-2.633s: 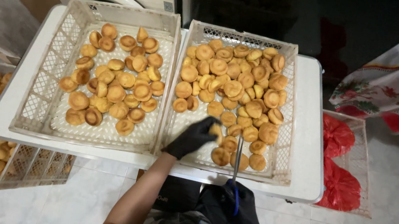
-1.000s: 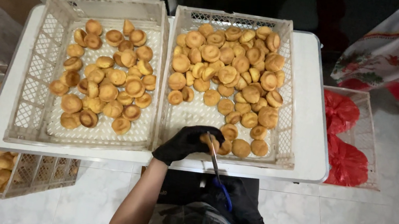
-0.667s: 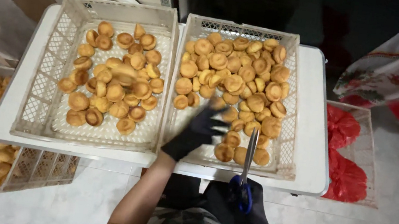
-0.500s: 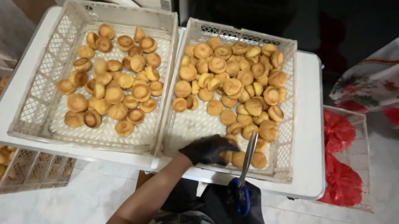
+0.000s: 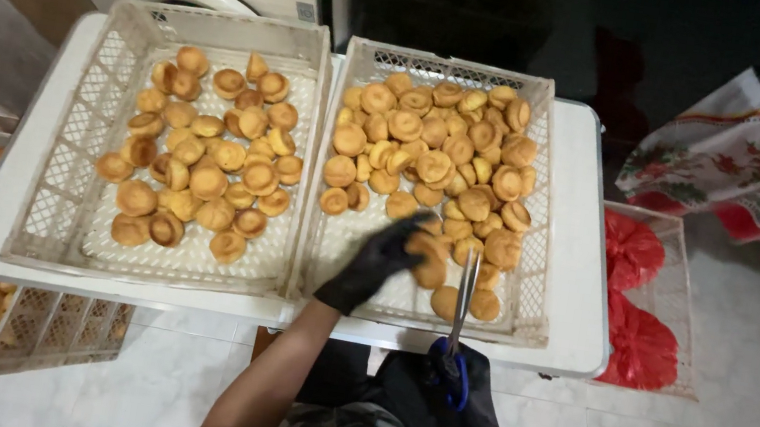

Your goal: Trimming the excess edges of walnut-shaped cookies using scissors and transferring them between crates.

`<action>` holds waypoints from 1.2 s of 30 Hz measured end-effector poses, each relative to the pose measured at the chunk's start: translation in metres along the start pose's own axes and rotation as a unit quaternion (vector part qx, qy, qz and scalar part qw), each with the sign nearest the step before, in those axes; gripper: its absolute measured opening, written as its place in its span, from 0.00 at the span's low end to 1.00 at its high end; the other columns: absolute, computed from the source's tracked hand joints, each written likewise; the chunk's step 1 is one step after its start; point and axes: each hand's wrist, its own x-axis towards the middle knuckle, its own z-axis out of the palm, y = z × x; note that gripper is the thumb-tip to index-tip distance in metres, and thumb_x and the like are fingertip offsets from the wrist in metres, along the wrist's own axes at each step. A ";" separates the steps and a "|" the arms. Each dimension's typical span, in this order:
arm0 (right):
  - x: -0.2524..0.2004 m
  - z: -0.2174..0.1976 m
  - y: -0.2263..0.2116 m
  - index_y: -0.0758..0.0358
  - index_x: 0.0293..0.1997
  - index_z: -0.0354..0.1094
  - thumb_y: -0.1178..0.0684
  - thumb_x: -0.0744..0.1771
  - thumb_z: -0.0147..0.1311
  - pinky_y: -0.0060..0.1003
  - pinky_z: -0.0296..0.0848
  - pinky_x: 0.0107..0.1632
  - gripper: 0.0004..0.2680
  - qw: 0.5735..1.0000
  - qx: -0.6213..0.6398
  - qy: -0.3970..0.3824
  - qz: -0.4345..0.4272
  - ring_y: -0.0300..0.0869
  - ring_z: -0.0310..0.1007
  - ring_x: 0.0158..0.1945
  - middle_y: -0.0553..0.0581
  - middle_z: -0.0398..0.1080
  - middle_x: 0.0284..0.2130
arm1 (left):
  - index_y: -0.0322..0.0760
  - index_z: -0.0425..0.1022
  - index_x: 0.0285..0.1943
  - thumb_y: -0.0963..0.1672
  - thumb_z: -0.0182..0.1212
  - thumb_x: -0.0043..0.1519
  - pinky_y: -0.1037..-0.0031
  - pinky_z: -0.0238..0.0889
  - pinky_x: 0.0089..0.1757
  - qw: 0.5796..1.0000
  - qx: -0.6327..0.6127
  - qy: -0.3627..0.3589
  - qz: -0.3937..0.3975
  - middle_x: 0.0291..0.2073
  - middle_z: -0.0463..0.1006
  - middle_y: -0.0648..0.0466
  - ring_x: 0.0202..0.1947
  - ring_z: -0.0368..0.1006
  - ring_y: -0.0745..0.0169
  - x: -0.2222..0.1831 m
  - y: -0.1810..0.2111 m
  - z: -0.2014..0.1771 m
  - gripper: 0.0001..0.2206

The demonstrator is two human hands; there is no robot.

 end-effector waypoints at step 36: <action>0.005 -0.009 0.004 0.64 0.29 0.69 0.60 0.60 0.65 0.30 0.61 0.18 0.06 0.999 -0.023 -0.017 -0.032 0.32 0.61 0.18 0.45 0.61 0.17 | 0.53 0.35 0.85 0.40 0.79 0.50 0.53 0.78 0.46 0.970 -0.201 -0.073 0.117 0.68 0.67 0.33 0.51 0.79 0.35 0.028 -0.016 -0.013 0.58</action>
